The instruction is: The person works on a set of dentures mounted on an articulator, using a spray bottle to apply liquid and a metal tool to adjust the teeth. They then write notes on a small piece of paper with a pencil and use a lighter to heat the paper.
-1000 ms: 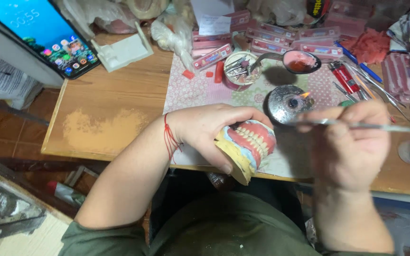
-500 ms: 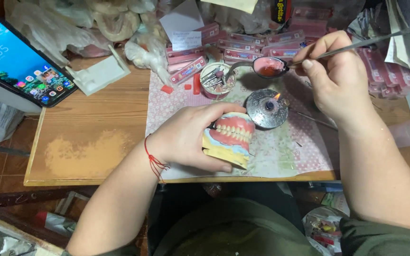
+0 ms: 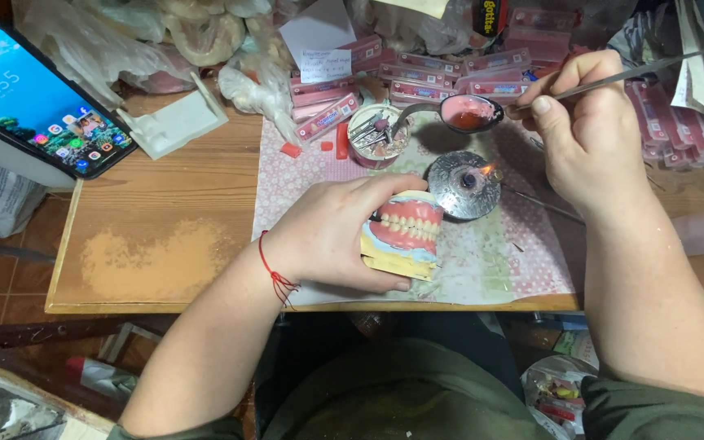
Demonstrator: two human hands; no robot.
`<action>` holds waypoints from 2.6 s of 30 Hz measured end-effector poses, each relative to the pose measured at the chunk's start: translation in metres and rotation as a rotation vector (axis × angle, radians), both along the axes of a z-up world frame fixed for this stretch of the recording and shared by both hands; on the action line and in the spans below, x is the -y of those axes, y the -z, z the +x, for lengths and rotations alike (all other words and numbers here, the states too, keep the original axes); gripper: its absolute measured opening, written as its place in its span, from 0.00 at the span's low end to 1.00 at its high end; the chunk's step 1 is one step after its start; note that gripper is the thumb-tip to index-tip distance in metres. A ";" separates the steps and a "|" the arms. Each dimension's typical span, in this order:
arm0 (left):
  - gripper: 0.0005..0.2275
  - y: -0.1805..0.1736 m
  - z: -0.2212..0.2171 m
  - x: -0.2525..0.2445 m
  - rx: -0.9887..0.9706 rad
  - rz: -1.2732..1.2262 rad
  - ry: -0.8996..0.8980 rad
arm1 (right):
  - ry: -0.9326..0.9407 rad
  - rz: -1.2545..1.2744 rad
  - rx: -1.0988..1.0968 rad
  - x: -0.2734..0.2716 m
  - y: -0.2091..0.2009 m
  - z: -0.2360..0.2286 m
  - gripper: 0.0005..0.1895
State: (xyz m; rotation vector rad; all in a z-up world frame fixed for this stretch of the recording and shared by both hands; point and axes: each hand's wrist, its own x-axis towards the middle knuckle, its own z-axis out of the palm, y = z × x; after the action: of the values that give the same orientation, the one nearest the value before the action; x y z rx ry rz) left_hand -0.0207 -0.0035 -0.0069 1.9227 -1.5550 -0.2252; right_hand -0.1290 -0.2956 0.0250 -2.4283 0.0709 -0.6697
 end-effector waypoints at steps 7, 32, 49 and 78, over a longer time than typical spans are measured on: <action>0.45 0.000 -0.014 -0.003 0.041 -0.049 -0.067 | -0.104 0.282 0.188 -0.016 0.004 -0.021 0.11; 0.30 0.013 -0.056 0.009 0.311 -0.392 -0.362 | -0.030 0.599 0.487 -0.132 0.085 -0.073 0.13; 0.30 0.017 -0.056 0.007 0.314 -0.366 -0.379 | -0.114 0.573 0.609 -0.133 0.099 -0.072 0.15; 0.38 0.020 -0.053 0.002 0.195 -0.276 -0.317 | -0.077 0.501 0.379 -0.038 0.030 -0.043 0.14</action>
State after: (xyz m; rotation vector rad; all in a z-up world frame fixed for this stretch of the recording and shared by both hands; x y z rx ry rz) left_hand -0.0738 -0.0051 -0.0266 1.9752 -1.2940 0.3057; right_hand -0.1722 -0.2574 -0.0049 -1.7902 -0.0093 -0.9380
